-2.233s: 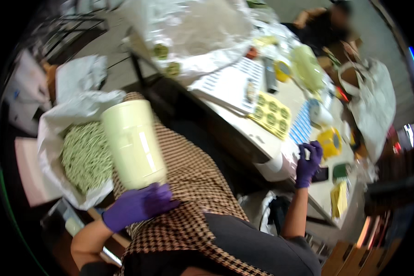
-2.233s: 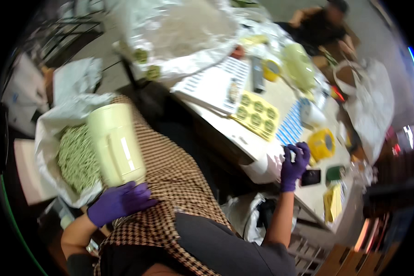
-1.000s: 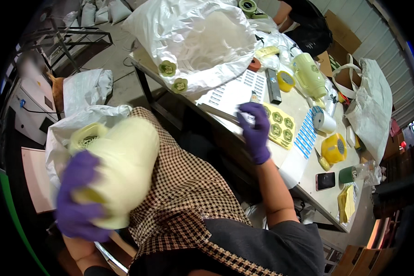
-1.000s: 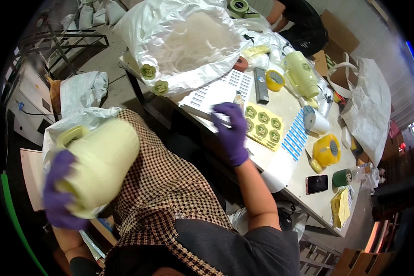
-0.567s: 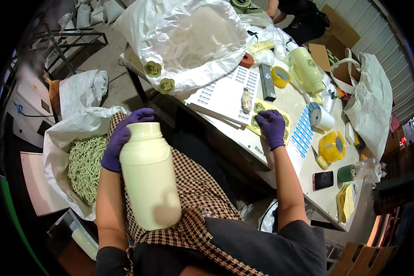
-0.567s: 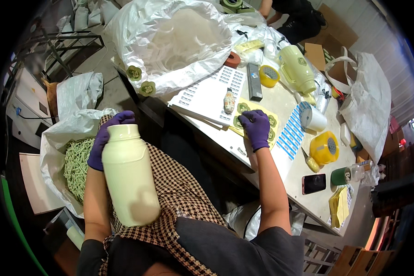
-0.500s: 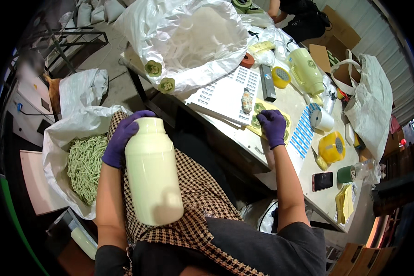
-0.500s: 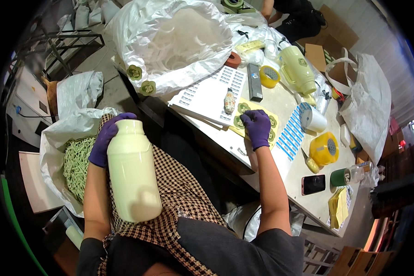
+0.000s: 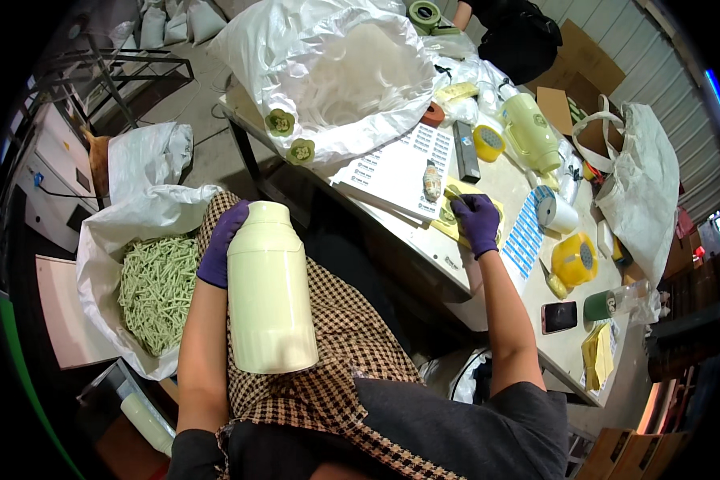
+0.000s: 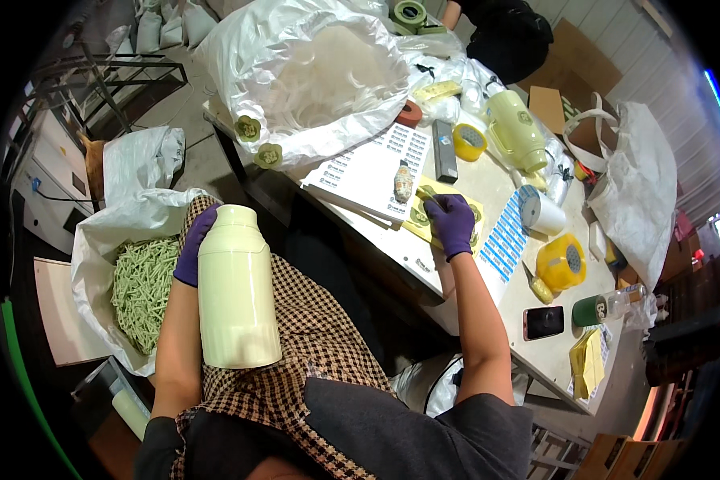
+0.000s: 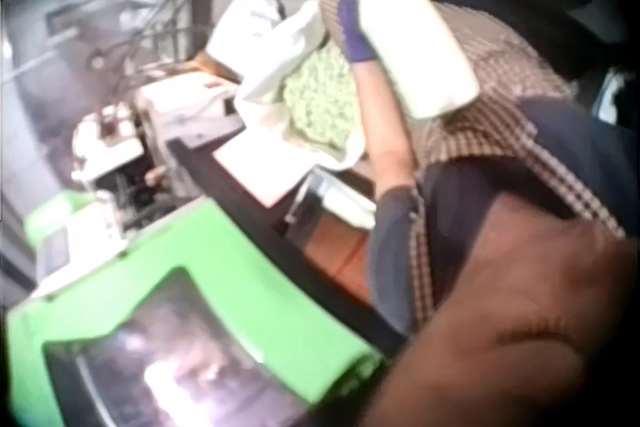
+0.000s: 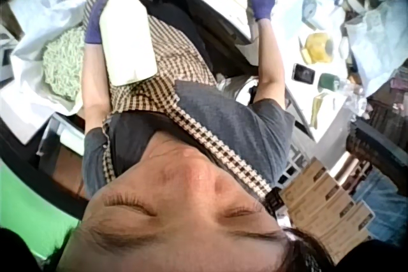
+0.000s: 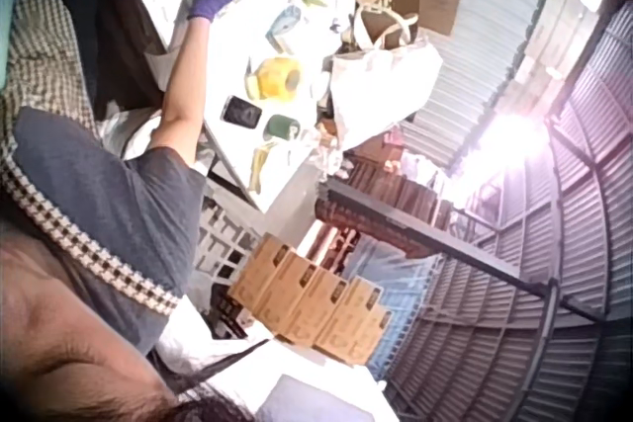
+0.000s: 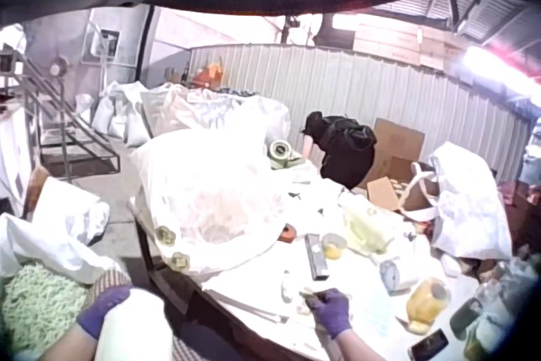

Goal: The person applies decorative and instructional stickers to plastic containers, occasionally reaching for new items and placing finished containers aside.

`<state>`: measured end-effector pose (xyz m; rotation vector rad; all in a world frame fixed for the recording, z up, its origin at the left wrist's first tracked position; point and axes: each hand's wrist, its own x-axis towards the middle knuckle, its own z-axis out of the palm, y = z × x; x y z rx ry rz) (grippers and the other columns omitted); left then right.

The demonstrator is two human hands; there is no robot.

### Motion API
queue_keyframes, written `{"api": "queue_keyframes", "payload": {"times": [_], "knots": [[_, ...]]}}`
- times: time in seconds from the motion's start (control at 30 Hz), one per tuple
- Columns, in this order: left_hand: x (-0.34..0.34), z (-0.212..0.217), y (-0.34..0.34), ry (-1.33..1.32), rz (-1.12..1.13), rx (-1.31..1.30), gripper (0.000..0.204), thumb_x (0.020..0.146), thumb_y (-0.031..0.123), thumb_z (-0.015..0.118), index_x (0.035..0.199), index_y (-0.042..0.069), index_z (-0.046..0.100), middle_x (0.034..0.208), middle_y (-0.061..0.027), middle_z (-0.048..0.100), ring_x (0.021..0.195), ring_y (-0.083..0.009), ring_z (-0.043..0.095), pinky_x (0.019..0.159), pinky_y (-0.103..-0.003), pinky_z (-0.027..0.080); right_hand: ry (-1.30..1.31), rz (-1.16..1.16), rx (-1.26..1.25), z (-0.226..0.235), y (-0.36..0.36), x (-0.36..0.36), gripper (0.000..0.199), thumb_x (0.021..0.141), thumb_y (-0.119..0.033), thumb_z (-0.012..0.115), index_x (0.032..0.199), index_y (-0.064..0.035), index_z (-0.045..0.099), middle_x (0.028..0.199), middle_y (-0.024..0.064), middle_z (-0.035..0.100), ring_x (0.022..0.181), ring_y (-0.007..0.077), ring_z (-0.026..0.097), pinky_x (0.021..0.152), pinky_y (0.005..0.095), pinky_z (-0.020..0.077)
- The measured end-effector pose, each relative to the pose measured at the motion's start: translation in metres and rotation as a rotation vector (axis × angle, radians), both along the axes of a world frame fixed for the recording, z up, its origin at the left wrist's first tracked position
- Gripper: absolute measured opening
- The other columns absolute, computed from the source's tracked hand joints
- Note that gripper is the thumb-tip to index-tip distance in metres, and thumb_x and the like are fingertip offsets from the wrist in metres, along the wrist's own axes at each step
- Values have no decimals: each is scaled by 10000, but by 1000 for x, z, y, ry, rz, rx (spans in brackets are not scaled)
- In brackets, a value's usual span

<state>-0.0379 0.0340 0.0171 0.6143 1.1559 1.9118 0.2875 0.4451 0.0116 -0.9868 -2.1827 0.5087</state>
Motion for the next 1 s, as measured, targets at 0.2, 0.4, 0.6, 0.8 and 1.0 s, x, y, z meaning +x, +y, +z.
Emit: {"api": "queue_keyframes", "payload": {"times": [0.2, 0.4, 0.6, 0.8, 1.0], "knots": [[-2, 5, -8, -8, -70, 17, 300, 1037, 233, 545, 1200, 3, 647, 1100, -88, 697, 990, -183, 669, 894, -326, 548, 122, 30, -179, 0, 1, 2, 197, 807, -158, 839, 902, 3, 776, 912, 75, 743, 818, 165, 710, 767, 287, 549], [-8, -22, -41, 305, 108, -159, 347, 1061, 209, 507, 1318, -4, 602, 1282, -123, 650, 1173, -218, 614, 1046, -374, 479, 219, 369, -186, -12, 15, 14, 122, 922, -50, 687, 978, 21, 769, 1033, 107, 736, 975, 200, 680, 893, 303, 516], [3, -11, -25, -503, -55, 248, 525, 993, 373, 609, 1359, -3, 592, 1284, -183, 675, 1170, -293, 661, 1062, -447, 510, 597, 599, -983, 1, 30, 45, 717, 1097, -526, 276, 1091, 66, 680, 1155, 187, 705, 1122, 268, 627, 1081, 374, 419], [4, -41, -11, -306, -156, 370, 748, 884, 519, 709, 1377, -22, 552, 1295, -215, 641, 1172, -347, 642, 1040, -484, 515, 735, 496, -711, 28, 26, 47, 172, 1043, -51, 531, 1177, 14, 617, 1135, 85, 635, 1111, 156, 602, 932, 277, 498], [27, 17, -8, -435, -382, 568, 597, 956, 446, 653, 1351, 3, 588, 1320, -205, 635, 1195, -345, 629, 1053, -507, 500, 403, 681, -936, 87, -241, -52, 66, 950, -53, 656, 999, -9, 662, 914, 4, 651, 818, 87, 596, 743, 257, 496]]}}
